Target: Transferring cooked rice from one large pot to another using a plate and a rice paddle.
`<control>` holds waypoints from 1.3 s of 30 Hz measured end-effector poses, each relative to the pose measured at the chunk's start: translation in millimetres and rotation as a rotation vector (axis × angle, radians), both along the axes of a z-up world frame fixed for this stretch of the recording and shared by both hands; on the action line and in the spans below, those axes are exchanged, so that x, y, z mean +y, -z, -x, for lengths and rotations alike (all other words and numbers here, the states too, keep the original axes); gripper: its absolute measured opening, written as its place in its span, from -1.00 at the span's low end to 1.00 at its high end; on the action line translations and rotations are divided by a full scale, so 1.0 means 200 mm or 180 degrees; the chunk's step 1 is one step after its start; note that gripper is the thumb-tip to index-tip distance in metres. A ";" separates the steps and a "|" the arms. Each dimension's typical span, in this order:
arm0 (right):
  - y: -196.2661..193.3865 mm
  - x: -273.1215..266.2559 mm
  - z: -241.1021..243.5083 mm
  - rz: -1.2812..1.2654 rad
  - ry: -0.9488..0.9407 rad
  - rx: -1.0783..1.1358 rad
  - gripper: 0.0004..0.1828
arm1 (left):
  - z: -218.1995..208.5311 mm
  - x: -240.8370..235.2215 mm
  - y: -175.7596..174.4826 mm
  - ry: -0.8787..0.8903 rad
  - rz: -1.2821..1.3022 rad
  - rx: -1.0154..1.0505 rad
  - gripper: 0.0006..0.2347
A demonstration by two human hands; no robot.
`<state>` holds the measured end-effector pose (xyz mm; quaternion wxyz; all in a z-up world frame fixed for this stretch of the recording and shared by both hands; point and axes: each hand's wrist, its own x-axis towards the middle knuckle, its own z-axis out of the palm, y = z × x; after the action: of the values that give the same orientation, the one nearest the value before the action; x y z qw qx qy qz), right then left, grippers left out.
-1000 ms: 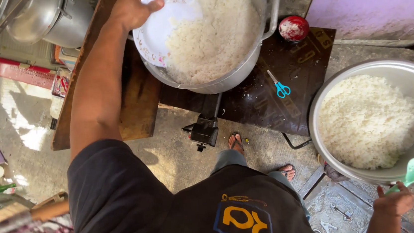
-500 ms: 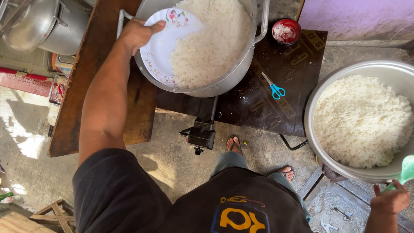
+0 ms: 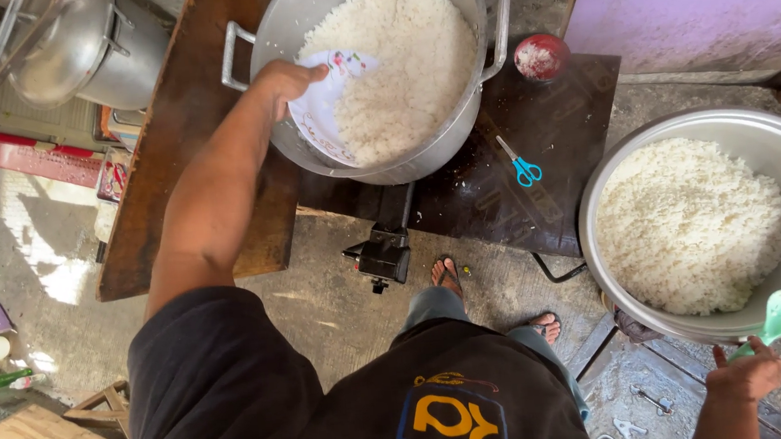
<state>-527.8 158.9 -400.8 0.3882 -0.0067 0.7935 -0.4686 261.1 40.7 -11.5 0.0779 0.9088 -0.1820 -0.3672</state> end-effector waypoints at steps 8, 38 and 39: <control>-0.03 0.00 -0.03 0.0052 -0.0016 -0.0035 -0.83 | -0.10 0.03 0.20 -0.0315 0.0508 0.0565 -0.52; 0.35 -0.15 0.25 -0.0753 -0.1129 0.0378 -0.12 | 0.16 0.35 -0.17 -0.3068 0.3819 0.1401 -0.67; 0.38 -0.13 0.28 -0.0667 -0.1501 0.0552 0.02 | 0.18 0.36 -0.17 -0.3088 0.3744 0.1401 -0.68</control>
<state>-583.3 133.4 -476.0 0.4158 -0.1912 0.8445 -0.2783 225.1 112.3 22.5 0.7308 0.6030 0.0898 -0.3072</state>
